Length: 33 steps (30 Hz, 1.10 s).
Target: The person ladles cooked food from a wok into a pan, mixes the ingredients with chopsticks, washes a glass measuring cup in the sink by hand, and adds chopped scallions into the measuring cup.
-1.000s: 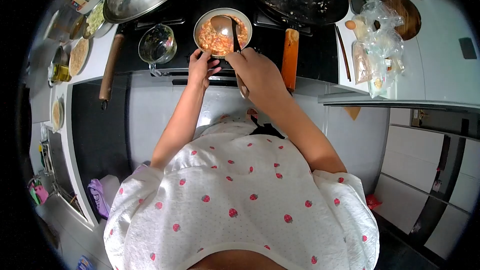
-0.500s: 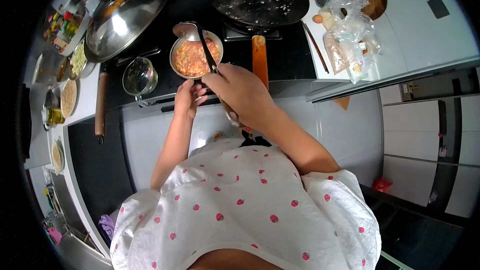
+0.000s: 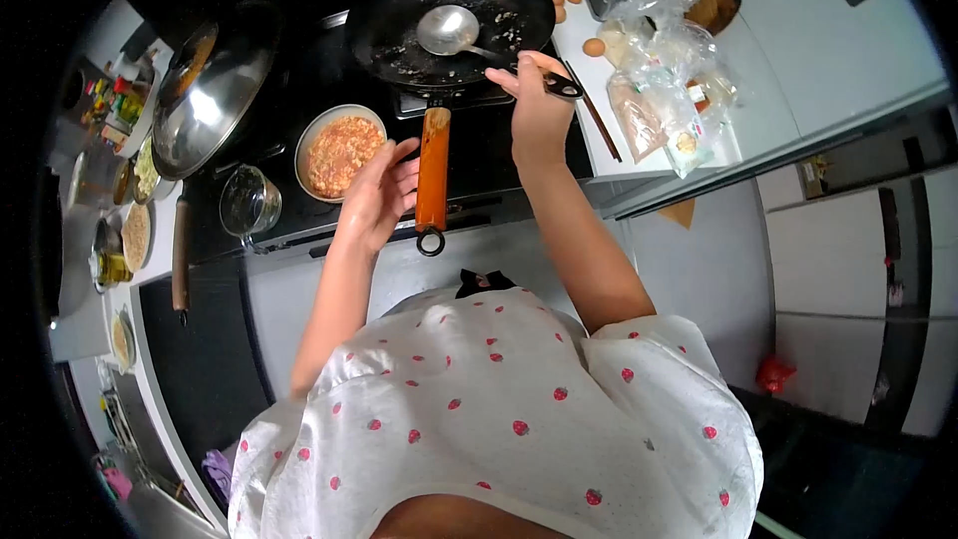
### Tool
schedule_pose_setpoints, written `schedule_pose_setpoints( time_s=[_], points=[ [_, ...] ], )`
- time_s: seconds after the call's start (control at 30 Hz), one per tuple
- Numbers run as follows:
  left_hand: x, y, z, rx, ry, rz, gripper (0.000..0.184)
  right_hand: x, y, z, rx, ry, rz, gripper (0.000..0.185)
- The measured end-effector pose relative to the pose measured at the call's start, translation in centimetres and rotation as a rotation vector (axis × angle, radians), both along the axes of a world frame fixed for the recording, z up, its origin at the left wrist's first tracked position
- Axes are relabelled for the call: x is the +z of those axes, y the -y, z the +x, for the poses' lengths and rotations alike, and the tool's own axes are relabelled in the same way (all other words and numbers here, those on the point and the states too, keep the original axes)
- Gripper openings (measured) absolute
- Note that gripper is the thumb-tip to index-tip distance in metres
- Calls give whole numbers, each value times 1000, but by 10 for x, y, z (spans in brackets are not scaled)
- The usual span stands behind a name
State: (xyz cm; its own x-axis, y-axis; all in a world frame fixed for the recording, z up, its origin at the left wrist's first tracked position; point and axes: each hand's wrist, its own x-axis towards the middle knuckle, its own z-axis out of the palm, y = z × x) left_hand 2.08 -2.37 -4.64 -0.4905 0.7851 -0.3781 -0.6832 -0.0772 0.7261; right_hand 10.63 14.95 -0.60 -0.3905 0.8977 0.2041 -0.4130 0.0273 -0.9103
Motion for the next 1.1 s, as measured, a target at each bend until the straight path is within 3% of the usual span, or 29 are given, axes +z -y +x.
schedule_pose_setpoints(
  time_s=[0.17,0.2,0.37,0.47,0.67,0.7,0.8,0.87,0.93,1.0,1.1],
  points=[
    [8,-26,9,-30,77,-17,38,-21,-27,3,84,-3,-117,24],
    [10,-31,14,-3,127,-9,26,-24,-30,3,102,18,-120,25],
    [-1,-41,24,28,82,-2,25,-27,-27,18,226,172,-120,58],
    [3,-51,39,75,78,-24,26,-38,-27,39,356,403,-206,50],
    [-12,-56,51,284,-146,-29,30,-79,5,52,570,366,-396,34],
    [-5,-48,52,296,-175,-144,29,-86,7,50,612,375,-398,34],
    [-28,-21,42,387,-159,-135,26,-104,21,50,710,538,-432,28],
    [-38,1,37,544,-174,-211,23,-108,34,53,920,428,-375,35],
    [-56,30,26,716,-171,-258,21,-121,42,48,1024,350,-425,29],
    [-77,65,12,922,-261,-340,19,-117,65,44,971,624,-139,21],
    [-103,123,-19,1231,-476,-505,23,-111,83,31,1011,672,-185,19]
  ],
)
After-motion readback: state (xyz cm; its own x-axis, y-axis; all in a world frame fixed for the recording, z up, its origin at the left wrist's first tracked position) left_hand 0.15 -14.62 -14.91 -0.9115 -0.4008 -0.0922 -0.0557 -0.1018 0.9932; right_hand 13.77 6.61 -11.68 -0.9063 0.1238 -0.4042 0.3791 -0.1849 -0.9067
